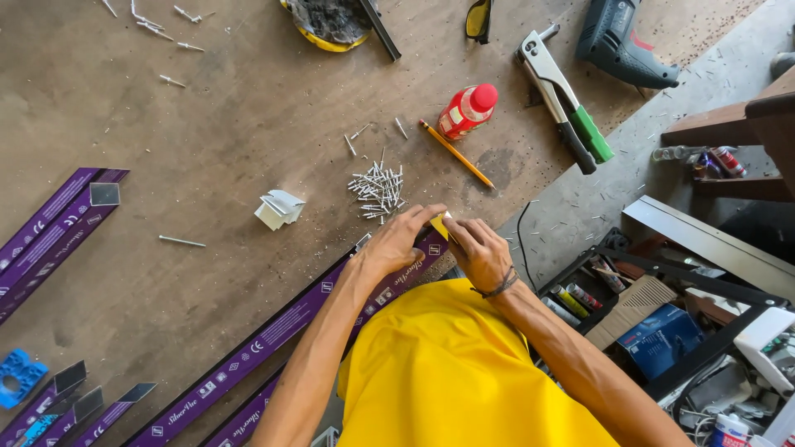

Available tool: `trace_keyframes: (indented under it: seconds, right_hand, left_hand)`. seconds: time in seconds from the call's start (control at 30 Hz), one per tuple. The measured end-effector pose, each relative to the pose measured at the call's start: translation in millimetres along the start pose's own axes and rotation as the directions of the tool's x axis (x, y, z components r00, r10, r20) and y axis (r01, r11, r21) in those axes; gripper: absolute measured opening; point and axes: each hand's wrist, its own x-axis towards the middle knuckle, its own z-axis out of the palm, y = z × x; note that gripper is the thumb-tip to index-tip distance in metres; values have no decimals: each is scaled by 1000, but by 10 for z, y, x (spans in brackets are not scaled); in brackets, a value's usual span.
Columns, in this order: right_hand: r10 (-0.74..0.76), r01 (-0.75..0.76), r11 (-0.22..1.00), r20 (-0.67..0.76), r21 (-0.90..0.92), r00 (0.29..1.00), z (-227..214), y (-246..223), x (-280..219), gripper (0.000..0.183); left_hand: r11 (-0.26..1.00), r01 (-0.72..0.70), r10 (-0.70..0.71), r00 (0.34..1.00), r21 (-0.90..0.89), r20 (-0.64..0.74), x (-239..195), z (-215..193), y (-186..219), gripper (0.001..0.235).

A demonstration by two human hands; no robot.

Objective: Connecting internal connectors to metal profiles using rivets, a rivet gun, and a power drill.

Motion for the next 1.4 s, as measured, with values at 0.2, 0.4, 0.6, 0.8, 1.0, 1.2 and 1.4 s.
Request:
trace_keyframes:
  seconds: [0.2, 0.4, 0.6, 0.8, 1.0, 1.2, 1.4]
  right_hand:
    - [41, -39, 998, 51, -43, 998, 174, 155, -297, 10]
    - [176, -190, 970, 100, 154, 979, 103, 42, -115, 14]
    - [272, -290, 923, 106, 253, 957, 158, 93, -273, 10]
    - [237, -260, 950, 143, 171, 961, -100, 56, -229, 19]
    - [266, -299, 935, 180, 189, 947, 52, 150, -388, 13]
    - [251, -266, 953, 114, 144, 961, 179, 161, -447, 6]
    - [318, -342, 896, 131, 282, 939, 206, 150, -444, 10]
  left_hand:
    - [997, 3, -5, 1000, 82, 21, 142, 188, -274, 75]
    - [990, 4, -9, 999, 141, 34, 159, 138, -213, 74]
    - [955, 72, -123, 979, 287, 165, 336, 153, -208, 66]
    - [903, 101, -209, 952, 417, 222, 712, 490, -593, 62]
    - [916, 98, -212, 941, 390, 262, 681, 371, -449, 60]
    - [917, 90, -212, 936, 389, 283, 657, 321, -426, 60]
    - [917, 105, -227, 931, 385, 286, 659, 282, -378, 65]
